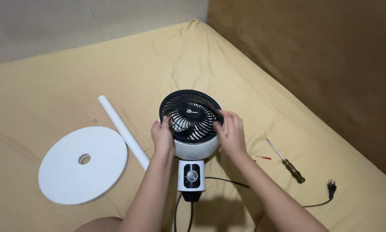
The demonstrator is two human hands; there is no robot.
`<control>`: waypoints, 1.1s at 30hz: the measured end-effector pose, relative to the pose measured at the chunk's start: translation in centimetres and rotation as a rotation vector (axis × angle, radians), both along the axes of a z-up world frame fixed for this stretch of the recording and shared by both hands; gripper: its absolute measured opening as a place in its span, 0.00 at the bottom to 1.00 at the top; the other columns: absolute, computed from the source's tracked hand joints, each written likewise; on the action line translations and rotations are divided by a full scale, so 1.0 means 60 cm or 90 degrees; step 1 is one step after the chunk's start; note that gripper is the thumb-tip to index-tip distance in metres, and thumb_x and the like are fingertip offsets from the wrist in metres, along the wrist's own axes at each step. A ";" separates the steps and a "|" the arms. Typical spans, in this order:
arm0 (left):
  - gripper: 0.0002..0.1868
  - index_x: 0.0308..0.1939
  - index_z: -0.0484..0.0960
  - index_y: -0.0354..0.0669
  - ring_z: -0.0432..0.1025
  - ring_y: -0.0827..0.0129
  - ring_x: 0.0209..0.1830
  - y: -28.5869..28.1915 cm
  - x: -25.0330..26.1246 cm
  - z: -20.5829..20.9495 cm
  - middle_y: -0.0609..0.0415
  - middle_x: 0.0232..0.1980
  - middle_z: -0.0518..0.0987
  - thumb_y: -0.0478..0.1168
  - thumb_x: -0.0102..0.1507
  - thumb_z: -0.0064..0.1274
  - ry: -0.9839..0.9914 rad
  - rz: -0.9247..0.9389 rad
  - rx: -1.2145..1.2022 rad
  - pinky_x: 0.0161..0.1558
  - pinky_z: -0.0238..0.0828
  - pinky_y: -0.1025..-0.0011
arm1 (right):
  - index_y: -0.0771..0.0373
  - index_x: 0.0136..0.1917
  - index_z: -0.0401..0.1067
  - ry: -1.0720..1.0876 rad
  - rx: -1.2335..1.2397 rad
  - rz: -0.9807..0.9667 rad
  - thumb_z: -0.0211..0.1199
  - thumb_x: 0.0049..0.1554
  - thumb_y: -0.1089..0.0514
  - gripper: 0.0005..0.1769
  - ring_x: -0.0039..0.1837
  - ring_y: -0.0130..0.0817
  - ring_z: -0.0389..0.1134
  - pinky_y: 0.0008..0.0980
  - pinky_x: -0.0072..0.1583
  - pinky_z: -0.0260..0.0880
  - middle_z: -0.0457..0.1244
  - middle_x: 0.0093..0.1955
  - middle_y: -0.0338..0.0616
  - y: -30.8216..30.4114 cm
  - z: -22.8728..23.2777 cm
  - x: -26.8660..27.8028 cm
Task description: The person removes the front grille of a small electric fan by unscrewing a central nut with a screwdriver, then places the grille aside. They later reattach the grille and tighten the nut to secure it.
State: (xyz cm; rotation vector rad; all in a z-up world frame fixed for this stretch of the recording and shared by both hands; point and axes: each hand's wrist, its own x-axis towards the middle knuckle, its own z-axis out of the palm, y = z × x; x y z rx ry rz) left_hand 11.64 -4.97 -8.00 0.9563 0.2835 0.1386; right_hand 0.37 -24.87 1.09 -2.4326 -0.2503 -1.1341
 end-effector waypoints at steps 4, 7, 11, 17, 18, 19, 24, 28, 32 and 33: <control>0.31 0.72 0.53 0.22 0.76 0.66 0.47 0.001 -0.004 -0.013 0.41 0.51 0.81 0.39 0.71 0.43 0.005 0.009 0.014 0.51 0.73 0.72 | 0.65 0.56 0.70 0.389 0.405 -0.103 0.56 0.64 0.46 0.20 0.35 0.35 0.69 0.35 0.41 0.69 0.67 0.36 0.45 -0.041 -0.040 0.035; 0.31 0.72 0.54 0.22 0.76 0.66 0.47 0.004 0.007 -0.018 0.40 0.51 0.82 0.38 0.71 0.43 0.015 0.017 -0.001 0.50 0.72 0.71 | 0.70 0.44 0.71 0.394 0.421 -0.107 0.54 0.66 0.43 0.25 0.27 0.34 0.64 0.36 0.35 0.66 0.63 0.27 0.44 -0.051 -0.032 0.057; 0.22 0.64 0.62 0.23 0.76 0.63 0.49 0.013 0.012 -0.037 0.39 0.53 0.80 0.38 0.73 0.46 -0.037 0.070 0.206 0.52 0.71 0.70 | 0.70 0.32 0.75 0.620 0.352 -0.083 0.48 0.67 0.37 0.38 0.25 0.31 0.65 0.32 0.35 0.69 0.65 0.25 0.44 -0.044 -0.004 0.056; 0.24 0.66 0.64 0.23 0.74 0.67 0.49 0.020 -0.007 -0.040 0.46 0.52 0.81 0.40 0.71 0.42 -0.023 0.004 0.012 0.51 0.72 0.71 | 0.67 0.39 0.78 0.759 0.580 0.057 0.50 0.67 0.37 0.34 0.28 0.28 0.63 0.28 0.33 0.62 0.68 0.31 0.44 -0.036 0.032 0.014; 0.23 0.65 0.65 0.23 0.73 0.67 0.49 0.022 -0.010 -0.034 0.47 0.52 0.79 0.40 0.72 0.42 -0.010 -0.002 -0.035 0.50 0.73 0.70 | 0.66 0.42 0.79 0.803 0.648 0.107 0.50 0.67 0.37 0.33 0.29 0.27 0.65 0.26 0.33 0.62 0.69 0.33 0.43 -0.035 0.038 0.002; 0.23 0.65 0.67 0.23 0.73 0.67 0.48 0.022 -0.010 -0.027 0.48 0.51 0.78 0.40 0.72 0.42 0.000 -0.008 -0.083 0.50 0.73 0.69 | 0.65 0.46 0.81 0.842 0.716 0.158 0.49 0.68 0.37 0.32 0.30 0.25 0.66 0.24 0.34 0.63 0.70 0.35 0.43 -0.031 0.045 -0.005; 0.21 0.64 0.65 0.30 0.76 0.65 0.49 0.015 -0.039 0.014 0.45 0.51 0.81 0.40 0.71 0.44 0.039 0.004 -0.061 0.51 0.74 0.68 | 0.63 0.58 0.75 0.877 0.880 0.265 0.42 0.64 0.40 0.30 0.42 0.31 0.74 0.33 0.45 0.76 0.73 0.48 0.48 0.018 0.067 -0.041; 0.15 0.35 0.94 0.46 0.68 0.50 0.62 0.031 -0.062 0.074 0.45 0.65 0.78 0.46 0.69 0.56 -0.059 0.159 0.793 0.57 0.63 0.47 | 0.66 0.55 0.71 0.704 0.719 0.205 0.51 0.66 0.49 0.18 0.46 0.35 0.74 0.36 0.48 0.78 0.72 0.50 0.50 0.029 0.076 -0.048; 0.20 0.48 0.86 0.37 0.68 0.48 0.62 0.035 -0.072 0.121 0.38 0.61 0.77 0.50 0.63 0.51 0.019 0.016 0.470 0.65 0.60 0.55 | 0.65 0.55 0.67 0.581 1.004 0.132 0.50 0.66 0.50 0.16 0.46 0.37 0.72 0.35 0.49 0.78 0.69 0.46 0.50 0.010 0.036 -0.058; 0.20 0.48 0.85 0.37 0.73 0.48 0.60 0.031 -0.063 0.132 0.36 0.59 0.81 0.49 0.62 0.52 0.032 -0.015 0.383 0.65 0.65 0.56 | 0.67 0.55 0.68 0.556 1.119 0.126 0.50 0.66 0.51 0.17 0.46 0.37 0.72 0.33 0.49 0.78 0.69 0.46 0.51 0.007 0.023 -0.044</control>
